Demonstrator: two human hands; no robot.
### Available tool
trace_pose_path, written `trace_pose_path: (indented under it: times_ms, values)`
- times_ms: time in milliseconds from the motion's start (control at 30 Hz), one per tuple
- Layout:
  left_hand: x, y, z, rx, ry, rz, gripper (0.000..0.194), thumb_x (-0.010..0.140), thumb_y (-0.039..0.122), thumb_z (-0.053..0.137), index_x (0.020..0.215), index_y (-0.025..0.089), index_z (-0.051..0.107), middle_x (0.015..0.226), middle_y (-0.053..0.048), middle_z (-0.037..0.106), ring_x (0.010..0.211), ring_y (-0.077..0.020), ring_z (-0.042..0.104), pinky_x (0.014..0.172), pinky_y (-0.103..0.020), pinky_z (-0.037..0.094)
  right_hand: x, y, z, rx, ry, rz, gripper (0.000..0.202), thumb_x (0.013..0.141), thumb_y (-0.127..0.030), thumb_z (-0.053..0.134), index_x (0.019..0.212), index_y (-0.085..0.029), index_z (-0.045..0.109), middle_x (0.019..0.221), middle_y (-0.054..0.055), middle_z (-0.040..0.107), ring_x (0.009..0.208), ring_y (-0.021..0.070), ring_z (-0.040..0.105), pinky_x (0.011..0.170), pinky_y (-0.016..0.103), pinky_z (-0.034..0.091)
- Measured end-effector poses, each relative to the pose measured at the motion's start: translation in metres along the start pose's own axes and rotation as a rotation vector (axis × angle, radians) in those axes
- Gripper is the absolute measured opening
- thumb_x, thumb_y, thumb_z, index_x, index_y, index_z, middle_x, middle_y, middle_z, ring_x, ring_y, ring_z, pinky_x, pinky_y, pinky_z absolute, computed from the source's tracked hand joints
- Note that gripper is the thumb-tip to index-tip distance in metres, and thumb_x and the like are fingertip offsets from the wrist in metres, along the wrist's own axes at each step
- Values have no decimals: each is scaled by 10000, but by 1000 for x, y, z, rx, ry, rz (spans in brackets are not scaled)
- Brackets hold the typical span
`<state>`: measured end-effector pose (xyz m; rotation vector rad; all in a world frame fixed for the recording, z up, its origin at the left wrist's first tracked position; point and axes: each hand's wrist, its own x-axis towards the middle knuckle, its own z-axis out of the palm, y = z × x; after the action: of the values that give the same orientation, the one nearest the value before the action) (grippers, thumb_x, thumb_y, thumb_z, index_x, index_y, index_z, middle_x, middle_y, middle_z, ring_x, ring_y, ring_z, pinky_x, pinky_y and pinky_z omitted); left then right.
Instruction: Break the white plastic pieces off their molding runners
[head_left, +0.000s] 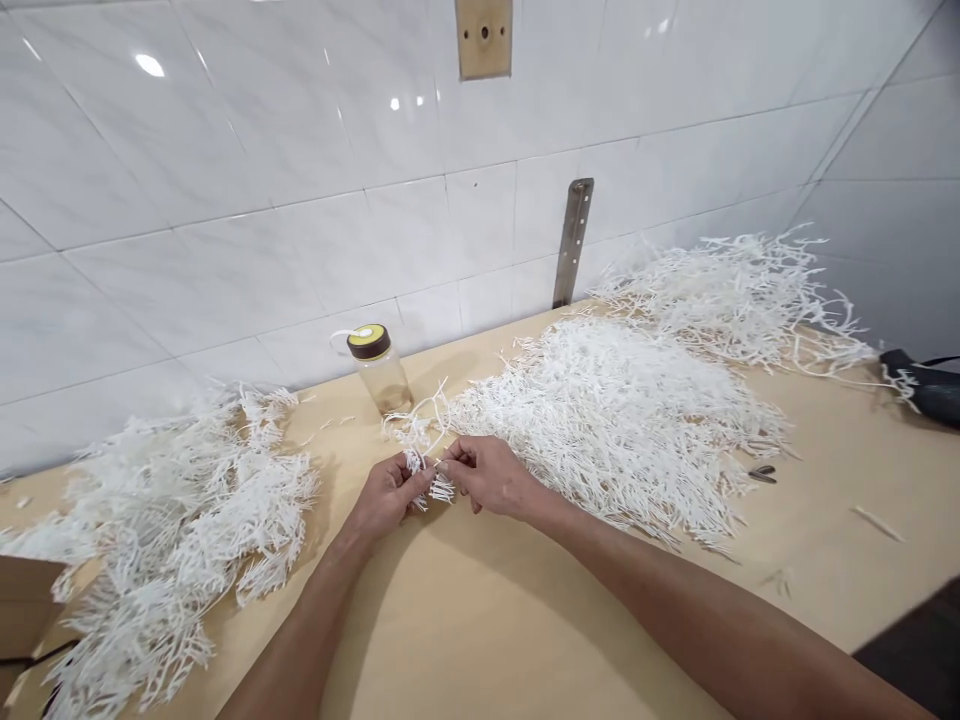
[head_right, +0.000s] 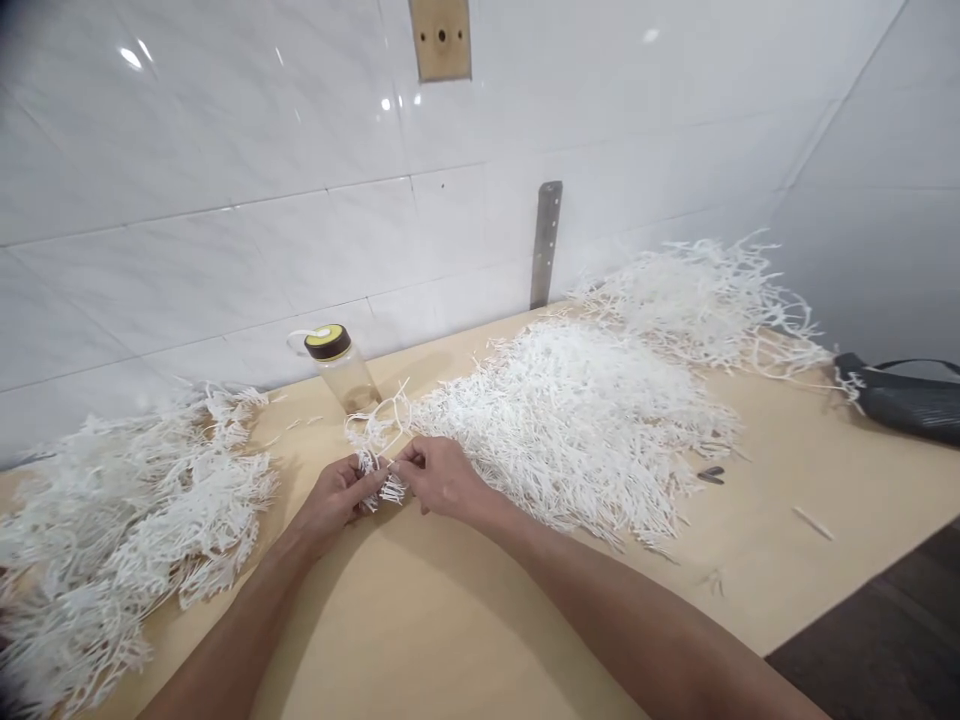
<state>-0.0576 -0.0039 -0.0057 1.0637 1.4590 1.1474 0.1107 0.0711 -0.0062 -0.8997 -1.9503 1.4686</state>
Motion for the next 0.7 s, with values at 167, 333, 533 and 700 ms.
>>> trace_pose_path:
  times_ms: [167,333,533,700]
  values:
    - [-3,5,-5,20,-74,-4,435,706,536,765,741,131,612,590,21,519,485,-66,386,448,-194,274,-1,3,0,-19,9,-37,194,850,-340,559,747,-187,617,613,-33,593,403,83,531,361,192,440]
    - [-2,4,-10,50,-142,18,438,737,550,728,798,124,647,651,3,549,532,-78,416,476,-194,297,-1,18,10,-8,19,-84,211,907,-372,503,788,-204,551,579,-55,568,382,86,513,406,208,428]
    - [-1,2,-5,111,-65,80,414,760,522,711,794,112,672,675,-30,599,588,-114,483,533,-218,362,0,29,15,-174,96,-212,201,935,-356,480,817,-210,553,598,-33,573,462,111,505,500,239,402]
    - [-3,6,-2,147,-56,67,398,767,509,702,804,115,668,692,-30,599,608,-120,493,559,-224,377,2,28,10,-291,122,-270,197,934,-333,474,808,-207,557,604,-17,580,548,142,513,584,266,397]
